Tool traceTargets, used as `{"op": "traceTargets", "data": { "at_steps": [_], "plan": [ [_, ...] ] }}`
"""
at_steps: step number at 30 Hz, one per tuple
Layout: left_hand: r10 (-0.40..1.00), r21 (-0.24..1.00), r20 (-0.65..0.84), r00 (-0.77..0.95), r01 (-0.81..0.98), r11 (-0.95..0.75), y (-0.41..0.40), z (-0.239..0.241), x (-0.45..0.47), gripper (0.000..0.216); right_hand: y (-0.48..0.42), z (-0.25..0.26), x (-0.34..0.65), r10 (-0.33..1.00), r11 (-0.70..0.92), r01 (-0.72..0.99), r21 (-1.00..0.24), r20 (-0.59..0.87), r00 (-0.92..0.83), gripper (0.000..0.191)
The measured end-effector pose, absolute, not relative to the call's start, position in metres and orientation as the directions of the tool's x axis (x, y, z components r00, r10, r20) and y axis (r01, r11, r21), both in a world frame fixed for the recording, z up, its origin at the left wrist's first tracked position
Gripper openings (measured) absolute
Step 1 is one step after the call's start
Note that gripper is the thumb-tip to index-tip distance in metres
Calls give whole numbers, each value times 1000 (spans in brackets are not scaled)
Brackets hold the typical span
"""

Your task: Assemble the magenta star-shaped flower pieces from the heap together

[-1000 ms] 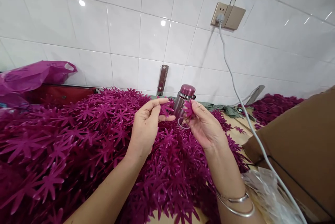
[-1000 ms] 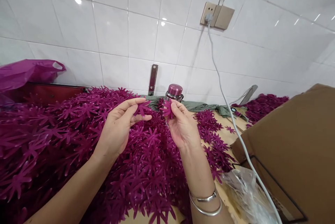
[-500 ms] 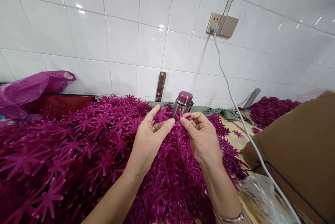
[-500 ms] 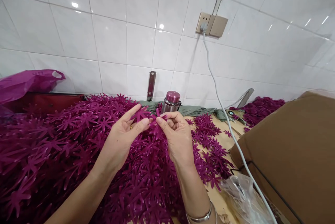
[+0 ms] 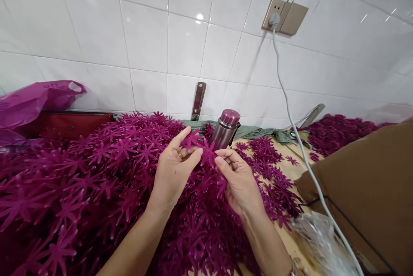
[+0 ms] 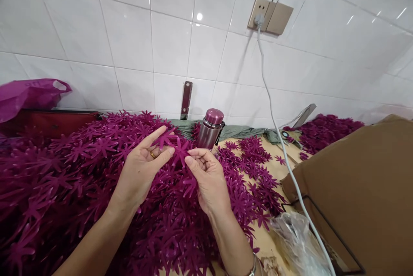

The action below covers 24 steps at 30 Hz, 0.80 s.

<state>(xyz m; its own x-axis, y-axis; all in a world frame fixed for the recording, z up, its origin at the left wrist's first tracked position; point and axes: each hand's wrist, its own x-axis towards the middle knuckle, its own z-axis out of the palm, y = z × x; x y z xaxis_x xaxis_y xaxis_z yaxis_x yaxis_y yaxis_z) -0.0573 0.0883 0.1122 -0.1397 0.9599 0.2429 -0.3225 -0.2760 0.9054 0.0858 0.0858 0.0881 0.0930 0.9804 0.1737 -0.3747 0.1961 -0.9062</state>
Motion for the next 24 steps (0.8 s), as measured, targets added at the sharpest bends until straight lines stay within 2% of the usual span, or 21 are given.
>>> {"op": "traceTargets", "data": {
  "at_steps": [3, 6, 9, 11, 13, 15, 19, 24],
  "plan": [
    [955, 913, 253, -153, -288, -288, 91, 115, -63, 75, 80, 89, 95, 987, 136, -402, -906, 90, 132, 40],
    [967, 950, 254, -29, -182, -255, 87, 118, -71, 76, 78, 87, 103, 972, 170, -419, -892, 82, 220, 40],
    [954, 958, 276, 114, 55, -283, 81, 119, -80, 73, 78, 83, 107, 953, 201, -450, -870, 67, 295, 39],
    [938, 913, 318, 140, 222, -342, 78, 120, -83, 68, 77, 80, 107, 938, 220, -480, -849, 49, 342, 37],
    [921, 867, 353, 165, 312, -388, 75, 120, -82, 65, 75, 79, 103, 925, 244, -493, -835, 49, 376, 32],
    [913, 871, 349, 210, 286, -399, 72, 118, -75, 67, 73, 81, 98, 918, 267, -489, -830, 64, 392, 25],
    [914, 928, 282, 291, 159, -337, 68, 111, -55, 85, 68, 87, 83, 936, 244, -522, -817, 59, 346, 16],
    [935, 926, 308, 173, 171, -337, 76, 104, -48, 75, 61, 92, 77, 973, 196, -604, -772, 75, 220, 12]
  ]
}}
